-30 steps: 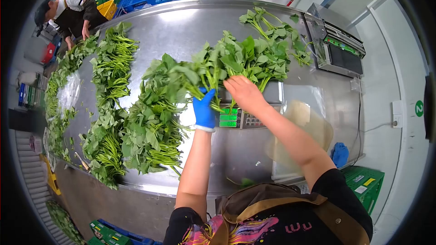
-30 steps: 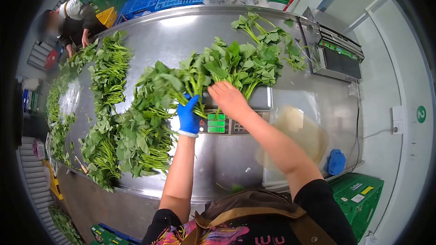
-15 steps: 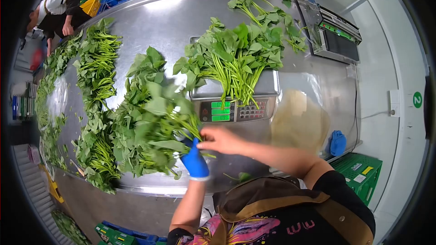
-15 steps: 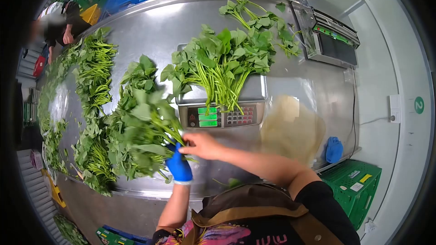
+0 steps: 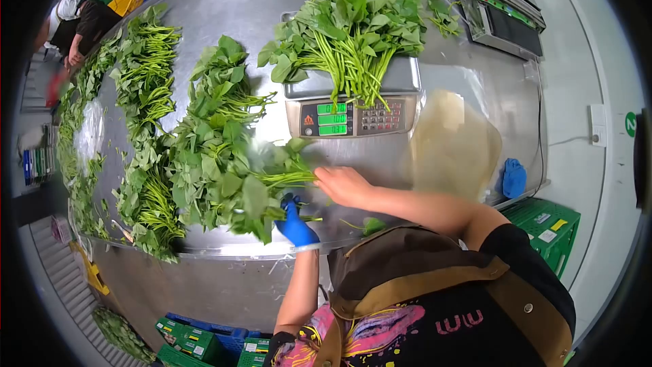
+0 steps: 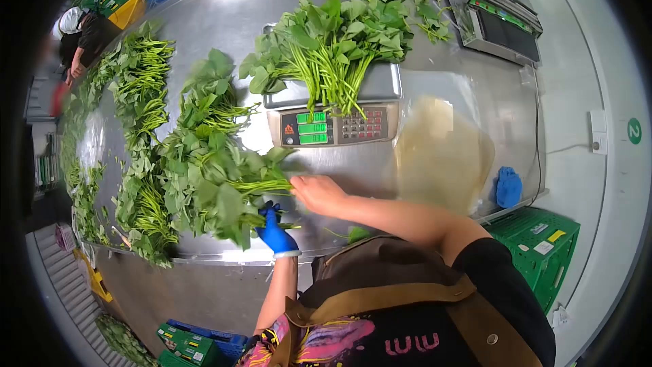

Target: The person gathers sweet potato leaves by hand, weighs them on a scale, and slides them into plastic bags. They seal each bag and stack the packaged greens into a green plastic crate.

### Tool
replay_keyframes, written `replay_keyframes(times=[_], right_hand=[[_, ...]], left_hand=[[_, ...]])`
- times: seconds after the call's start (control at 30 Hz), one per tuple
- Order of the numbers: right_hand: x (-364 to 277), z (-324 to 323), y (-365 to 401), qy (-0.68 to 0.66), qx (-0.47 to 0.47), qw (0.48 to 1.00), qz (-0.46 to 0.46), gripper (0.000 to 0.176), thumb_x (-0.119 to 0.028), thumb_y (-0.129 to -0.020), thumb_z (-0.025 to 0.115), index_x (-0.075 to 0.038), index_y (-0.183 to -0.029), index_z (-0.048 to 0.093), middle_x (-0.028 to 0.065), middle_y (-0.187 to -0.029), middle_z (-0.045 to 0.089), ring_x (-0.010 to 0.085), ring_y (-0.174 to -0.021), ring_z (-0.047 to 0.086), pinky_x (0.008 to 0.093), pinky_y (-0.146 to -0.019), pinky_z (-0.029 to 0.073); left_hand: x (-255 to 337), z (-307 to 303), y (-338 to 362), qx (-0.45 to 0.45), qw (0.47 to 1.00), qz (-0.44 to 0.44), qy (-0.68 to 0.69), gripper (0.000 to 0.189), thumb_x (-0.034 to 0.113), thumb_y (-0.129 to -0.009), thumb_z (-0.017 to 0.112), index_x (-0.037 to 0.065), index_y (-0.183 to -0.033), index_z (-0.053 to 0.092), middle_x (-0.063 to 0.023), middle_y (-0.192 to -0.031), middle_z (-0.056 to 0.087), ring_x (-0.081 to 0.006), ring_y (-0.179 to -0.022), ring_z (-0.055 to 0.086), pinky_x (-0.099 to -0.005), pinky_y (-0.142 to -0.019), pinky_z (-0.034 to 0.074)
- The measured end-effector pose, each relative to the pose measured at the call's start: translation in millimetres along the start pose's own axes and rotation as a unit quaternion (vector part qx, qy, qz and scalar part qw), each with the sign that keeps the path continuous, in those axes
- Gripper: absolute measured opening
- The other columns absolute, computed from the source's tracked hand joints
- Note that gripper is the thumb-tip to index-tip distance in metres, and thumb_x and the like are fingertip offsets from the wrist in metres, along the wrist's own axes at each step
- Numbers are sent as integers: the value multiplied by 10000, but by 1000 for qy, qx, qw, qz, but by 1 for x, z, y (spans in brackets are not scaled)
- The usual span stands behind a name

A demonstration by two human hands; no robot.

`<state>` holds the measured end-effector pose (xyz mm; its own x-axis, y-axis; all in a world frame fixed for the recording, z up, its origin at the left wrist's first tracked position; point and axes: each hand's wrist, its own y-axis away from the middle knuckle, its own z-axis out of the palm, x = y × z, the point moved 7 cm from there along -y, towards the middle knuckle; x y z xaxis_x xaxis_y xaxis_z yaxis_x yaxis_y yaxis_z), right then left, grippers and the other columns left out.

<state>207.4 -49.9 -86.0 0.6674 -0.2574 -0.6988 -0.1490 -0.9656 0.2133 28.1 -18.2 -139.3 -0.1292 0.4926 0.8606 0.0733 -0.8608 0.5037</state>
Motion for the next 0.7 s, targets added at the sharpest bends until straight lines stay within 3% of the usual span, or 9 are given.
replay_keyframes(times=[0.03,0.13,0.27,0.33,0.4,0.5,0.57,0.63,0.7], right_hand=[[12,19,1,33,-68,996,48,177,-170,-906,515,-3,-961,530,186,-810,603,388,-717,620,486,-623,496],[17,21,9,33,-55,997,46,156,-136,-905,489,4,-966,525,180,-790,607,375,-689,629,472,-601,506],[2,-3,22,104,83,990,-47,171,-167,-904,516,-7,-963,522,160,-799,610,327,-698,640,428,-579,512],[-22,-44,27,65,190,974,-105,166,-170,-898,542,-17,-958,514,148,-802,607,321,-689,637,424,-566,511],[-40,-90,36,16,331,930,-158,145,-147,-895,579,-22,-930,513,123,-739,592,312,-628,618,401,-524,501],[-27,-162,45,-57,427,900,-69,127,-138,-923,568,-16,-909,534,113,-675,583,295,-557,596,369,-500,489],[-3,-202,38,-247,479,842,-10,155,-149,-946,548,-7,-884,542,116,-637,579,273,-516,583,343,-496,480],[22,-228,24,-263,486,833,22,179,-170,-957,537,-5,-888,543,127,-649,589,256,-516,595,326,-488,474],[62,-221,2,-79,400,907,107,241,-231,-942,557,5,-896,553,154,-656,602,318,-585,621,386,-541,500]], left_hand=[[-23,-7,-6,-7,999,-35,24,176,2,-882,592,-1,-1058,591,-70,-977,637,-177,-835,616,-313,-773,494],[-52,-17,-14,-73,992,-100,27,224,-10,-874,590,4,-1097,583,-75,-1023,636,-201,-876,628,-319,-817,500],[-65,-34,-16,-132,982,-131,-19,279,5,-870,600,2,-1148,572,-79,-1063,631,-201,-966,611,-324,-890,473],[-65,-40,-19,-145,976,-161,-20,329,21,-872,601,-2,-1196,550,-80,-1124,617,-190,-1043,580,-326,-936,443],[-61,-46,-19,-151,976,-157,4,320,23,-866,601,12,-1183,556,-65,-1111,607,-183,-1001,582,-323,-901,452],[-45,-48,-12,-164,974,-145,-56,321,45,-850,622,19,-1165,565,-47,-1070,608,-173,-949,574,-314,-858,449],[-51,-67,-15,-150,971,-153,-107,369,60,-833,640,-5,-1186,554,-56,-1113,602,-180,-984,557,-325,-885,432],[-51,-73,-20,-197,953,-105,-205,295,102,-837,669,-8,-1102,598,-46,-1012,626,-161,-894,567,-316,-808,450],[-53,-82,-32,-233,916,-35,-325,259,142,-844,690,2,-1049,613,-20,-898,637,-125,-762,580,-287,-687,475]])
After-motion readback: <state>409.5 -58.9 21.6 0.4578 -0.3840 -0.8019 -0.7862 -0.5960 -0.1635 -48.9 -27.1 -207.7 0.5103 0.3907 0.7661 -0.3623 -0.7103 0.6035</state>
